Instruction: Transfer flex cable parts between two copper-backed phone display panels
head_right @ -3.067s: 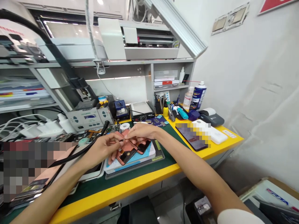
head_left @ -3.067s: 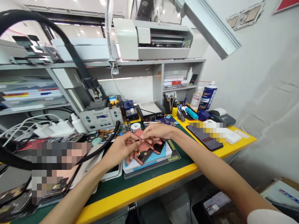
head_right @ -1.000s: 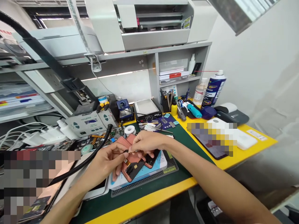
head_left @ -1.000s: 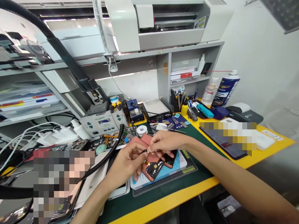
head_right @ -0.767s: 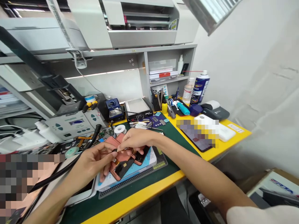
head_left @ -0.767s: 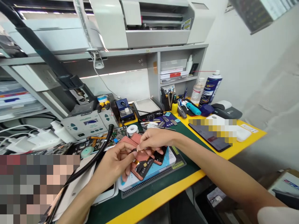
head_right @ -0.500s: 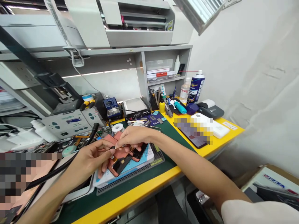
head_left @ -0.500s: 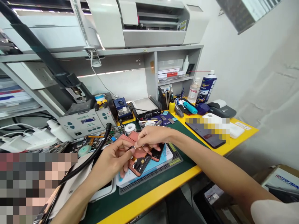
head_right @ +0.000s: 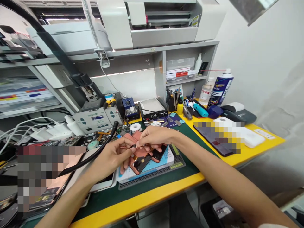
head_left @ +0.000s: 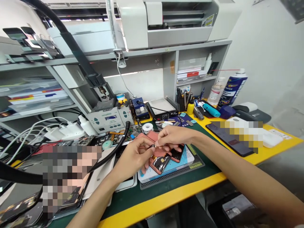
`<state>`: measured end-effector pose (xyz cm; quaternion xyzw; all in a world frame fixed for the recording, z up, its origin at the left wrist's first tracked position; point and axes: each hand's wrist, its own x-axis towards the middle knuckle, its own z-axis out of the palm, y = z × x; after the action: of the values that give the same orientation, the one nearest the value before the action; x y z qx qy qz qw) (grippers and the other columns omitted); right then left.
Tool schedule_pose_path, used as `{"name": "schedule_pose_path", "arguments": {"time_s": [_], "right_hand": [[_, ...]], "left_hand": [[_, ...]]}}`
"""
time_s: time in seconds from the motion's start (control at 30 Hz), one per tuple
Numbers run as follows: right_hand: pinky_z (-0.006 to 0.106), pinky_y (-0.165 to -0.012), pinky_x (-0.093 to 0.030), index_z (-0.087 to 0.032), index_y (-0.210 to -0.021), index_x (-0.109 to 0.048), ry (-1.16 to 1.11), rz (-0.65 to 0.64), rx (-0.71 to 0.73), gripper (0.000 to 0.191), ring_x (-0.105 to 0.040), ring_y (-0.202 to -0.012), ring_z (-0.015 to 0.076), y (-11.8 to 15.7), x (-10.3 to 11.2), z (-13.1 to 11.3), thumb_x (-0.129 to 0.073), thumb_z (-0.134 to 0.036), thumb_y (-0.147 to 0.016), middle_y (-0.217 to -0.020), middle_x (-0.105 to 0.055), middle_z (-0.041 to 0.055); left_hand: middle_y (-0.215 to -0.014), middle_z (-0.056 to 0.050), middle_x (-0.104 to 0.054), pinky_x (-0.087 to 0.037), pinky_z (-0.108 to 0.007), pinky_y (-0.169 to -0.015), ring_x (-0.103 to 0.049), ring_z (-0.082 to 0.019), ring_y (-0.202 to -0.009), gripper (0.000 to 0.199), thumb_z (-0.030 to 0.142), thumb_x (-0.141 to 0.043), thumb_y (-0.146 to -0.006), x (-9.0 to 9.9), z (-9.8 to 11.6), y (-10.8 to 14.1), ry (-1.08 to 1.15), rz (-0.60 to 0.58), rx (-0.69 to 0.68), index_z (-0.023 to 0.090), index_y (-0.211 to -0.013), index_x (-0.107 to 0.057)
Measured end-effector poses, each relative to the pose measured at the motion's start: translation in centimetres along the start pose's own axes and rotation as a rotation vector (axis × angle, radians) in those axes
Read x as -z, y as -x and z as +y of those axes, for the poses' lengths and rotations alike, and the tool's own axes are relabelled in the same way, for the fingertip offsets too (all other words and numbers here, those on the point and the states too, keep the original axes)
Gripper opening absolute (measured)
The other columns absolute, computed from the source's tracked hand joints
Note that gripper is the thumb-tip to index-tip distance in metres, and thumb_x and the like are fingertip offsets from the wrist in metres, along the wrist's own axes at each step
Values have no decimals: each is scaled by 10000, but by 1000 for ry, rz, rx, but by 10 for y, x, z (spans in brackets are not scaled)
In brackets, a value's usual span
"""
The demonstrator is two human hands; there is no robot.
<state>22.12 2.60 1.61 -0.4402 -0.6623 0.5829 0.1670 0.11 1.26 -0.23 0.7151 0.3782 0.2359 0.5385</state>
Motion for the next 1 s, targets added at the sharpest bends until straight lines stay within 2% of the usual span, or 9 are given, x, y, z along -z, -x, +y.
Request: {"name": "schedule_pose_path", "arguments": {"time_s": [0.13, 0.3, 0.57, 0.7, 1.0], "right_hand": [[153, -301, -365, -133, -688, -612, -19, -1, -11, 284, -402, -324, 35, -3, 0, 1, -663, -375, -827, -589, -612, -20], [164, -301, -373, -135, -710, -614, -46, -27, 59, 263, -400, -329, 40, -7, 2, 8, -682, -367, -815, -602, -614, -30], [170, -315, -395, -136, -724, -616, -57, -39, 79, 274, -399, -367, 47, -3, 4, 7, -732, -380, -771, -609, -611, -33], [165, -315, -389, -135, -732, -615, -67, -39, 87, 253, -394, -364, 45, -3, 3, 7, -693, -363, -805, -599, -598, -36], [169, -300, -380, -135, -672, -602, -23, 2, 54, 279, -396, -327, 41, -2, -1, 4, -666, -359, -825, -568, -595, -37]], "left_hand": [[-500, 43, -585, -444, -200, -366, -562, -125, -382, 276, 443, -588, -909, 1, -2, -1, 1, -13, 0, 172, -955, -561], [-502, 47, -575, -454, -222, -389, -617, -163, -419, 306, 480, -578, -909, 2, -5, -1, -15, -27, 0, 184, -985, -559], [-499, 55, -567, -461, -240, -417, -590, -156, -398, 331, 500, -597, -893, 4, -6, -2, -39, -22, 4, 198, -1020, -552], [-510, 50, -573, -464, -247, -423, -601, -168, -419, 349, 504, -606, -886, 3, -6, -3, -47, -12, 7, 201, -1050, -550], [-501, 55, -567, -454, -217, -398, -555, -129, -391, 269, 435, -594, -909, 0, 1, -1, -42, -1, -13, 186, -1001, -550]]}}
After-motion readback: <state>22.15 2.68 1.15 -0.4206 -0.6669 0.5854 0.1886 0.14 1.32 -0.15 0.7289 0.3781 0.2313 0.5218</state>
